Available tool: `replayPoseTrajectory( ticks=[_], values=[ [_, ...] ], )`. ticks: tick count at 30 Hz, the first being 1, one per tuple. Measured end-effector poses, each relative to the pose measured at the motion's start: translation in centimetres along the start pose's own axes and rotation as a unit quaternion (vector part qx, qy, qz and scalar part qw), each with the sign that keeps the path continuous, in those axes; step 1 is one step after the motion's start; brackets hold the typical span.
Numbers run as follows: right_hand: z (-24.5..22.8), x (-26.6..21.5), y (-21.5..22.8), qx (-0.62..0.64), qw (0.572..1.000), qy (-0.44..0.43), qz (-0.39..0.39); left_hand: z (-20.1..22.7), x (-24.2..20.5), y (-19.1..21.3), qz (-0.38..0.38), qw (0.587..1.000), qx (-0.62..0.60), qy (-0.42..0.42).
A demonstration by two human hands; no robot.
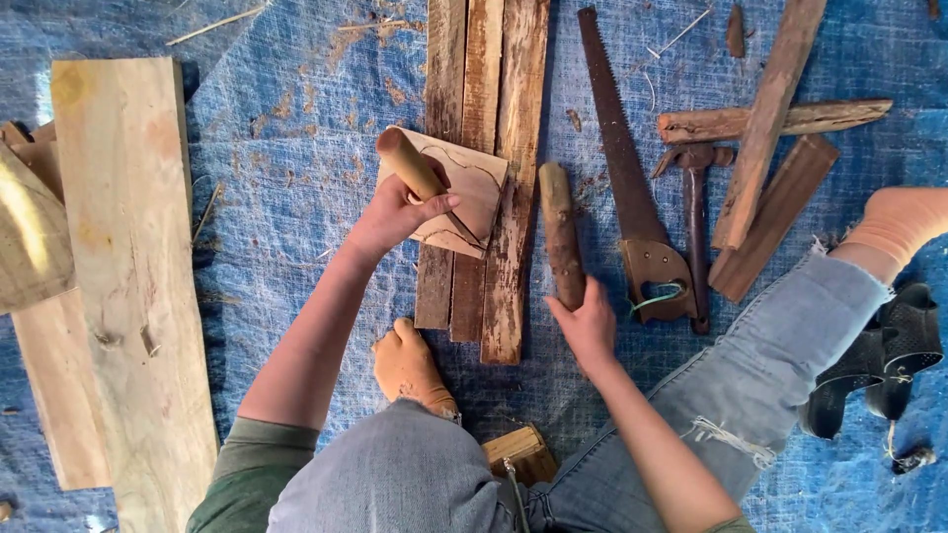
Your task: A person uses a wooden mallet and a chisel to carve a decorative shape into a wooden board while sitting on a tarp.
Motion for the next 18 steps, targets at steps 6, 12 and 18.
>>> replayPoseTrajectory(
  ticks=[6,12,18],
  values=[
    [-5.9,2.9,-1.4,0.053,0.957,0.266,0.103,2.3,0.5,-2.4,-0.063,0.985,0.059,-0.147],
    [-14.5,3.1,-4.0,0.182,0.928,0.323,0.029,4.0,-0.5,-4.2,-0.120,0.917,0.275,-0.265],
    [-14.6,3.5,-1.9,0.255,0.900,0.351,0.039,-4.8,-0.5,4.7,0.104,0.931,0.317,-0.148]
  ],
)
Point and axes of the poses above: each hand's wrist, its own x-axis towards the middle knuckle, its own y-axis out of the back of the hand, z = x × y, the point moved 2 cm from there along x, towards the middle knuckle, and after that the axes turned 15 degrees about z, right-handed, at the moved point
